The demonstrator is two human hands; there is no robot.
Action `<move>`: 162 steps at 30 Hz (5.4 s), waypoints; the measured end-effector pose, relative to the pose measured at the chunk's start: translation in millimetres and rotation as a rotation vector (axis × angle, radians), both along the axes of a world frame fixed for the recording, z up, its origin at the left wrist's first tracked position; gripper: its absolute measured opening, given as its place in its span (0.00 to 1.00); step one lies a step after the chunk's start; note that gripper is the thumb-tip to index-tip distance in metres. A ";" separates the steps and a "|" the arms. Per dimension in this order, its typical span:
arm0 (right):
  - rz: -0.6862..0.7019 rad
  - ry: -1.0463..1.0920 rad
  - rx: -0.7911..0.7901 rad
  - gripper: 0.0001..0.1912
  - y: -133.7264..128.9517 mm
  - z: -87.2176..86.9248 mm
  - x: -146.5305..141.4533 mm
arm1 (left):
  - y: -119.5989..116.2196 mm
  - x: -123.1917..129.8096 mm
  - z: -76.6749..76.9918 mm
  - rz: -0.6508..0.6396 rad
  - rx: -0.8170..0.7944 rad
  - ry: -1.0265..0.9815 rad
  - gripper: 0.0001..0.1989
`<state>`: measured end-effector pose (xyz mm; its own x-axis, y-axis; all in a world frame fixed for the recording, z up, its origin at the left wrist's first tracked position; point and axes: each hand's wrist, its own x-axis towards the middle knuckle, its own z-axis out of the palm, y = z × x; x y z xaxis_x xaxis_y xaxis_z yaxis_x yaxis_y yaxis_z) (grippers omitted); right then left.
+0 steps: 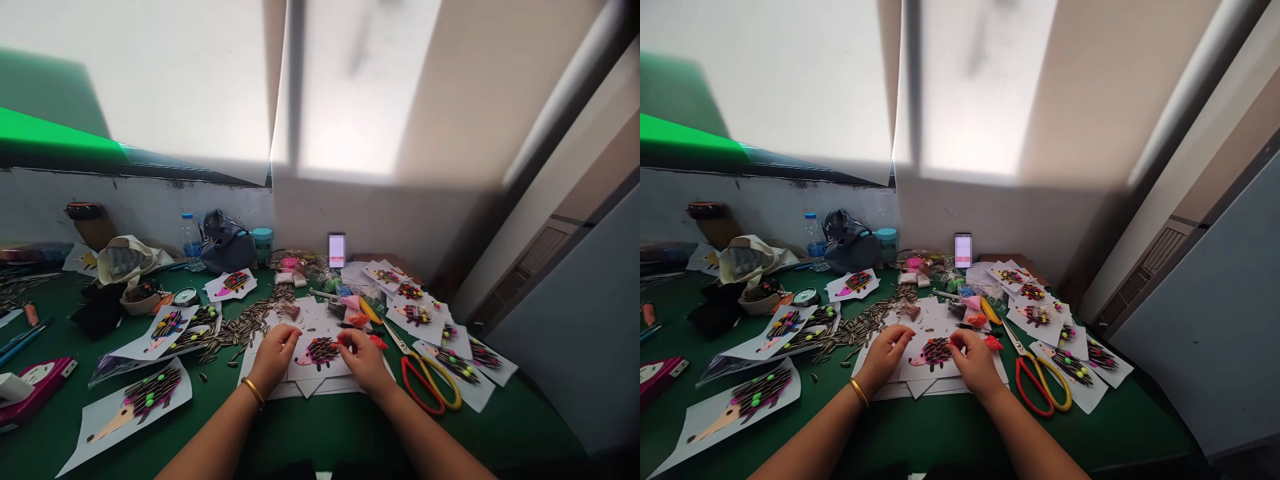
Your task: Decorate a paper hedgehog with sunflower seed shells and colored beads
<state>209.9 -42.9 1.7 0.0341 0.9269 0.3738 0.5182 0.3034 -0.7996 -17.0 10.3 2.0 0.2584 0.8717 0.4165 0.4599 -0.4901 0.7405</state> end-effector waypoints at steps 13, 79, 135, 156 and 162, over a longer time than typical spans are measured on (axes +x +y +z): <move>0.028 -0.358 0.088 0.07 14.1 -9.3 -24.2 | -13.4 12.3 -9.0 0.005 0.094 0.415 0.04; -0.145 -0.607 -0.048 0.09 5.4 -6.5 68.8 | -17.3 20.3 -5.4 0.120 0.109 0.468 0.09; 0.020 -0.200 0.067 0.12 1.1 40.3 -6.9 | 4.6 53.0 33.3 -0.161 -0.496 -0.086 0.14; 0.303 -0.266 0.074 0.08 30.1 56.1 -16.4 | -1.8 30.2 43.9 -0.031 -0.221 0.014 0.11; 0.285 -0.161 0.114 0.11 13.9 51.0 -25.5 | -18.6 26.8 52.3 -0.099 -0.055 0.164 0.10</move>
<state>184.4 -29.0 52.7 -0.2883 0.8425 0.4551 0.5164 0.5370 -0.6670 9.8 -8.4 54.3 0.4044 0.8590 0.3140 0.5279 -0.4997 0.6868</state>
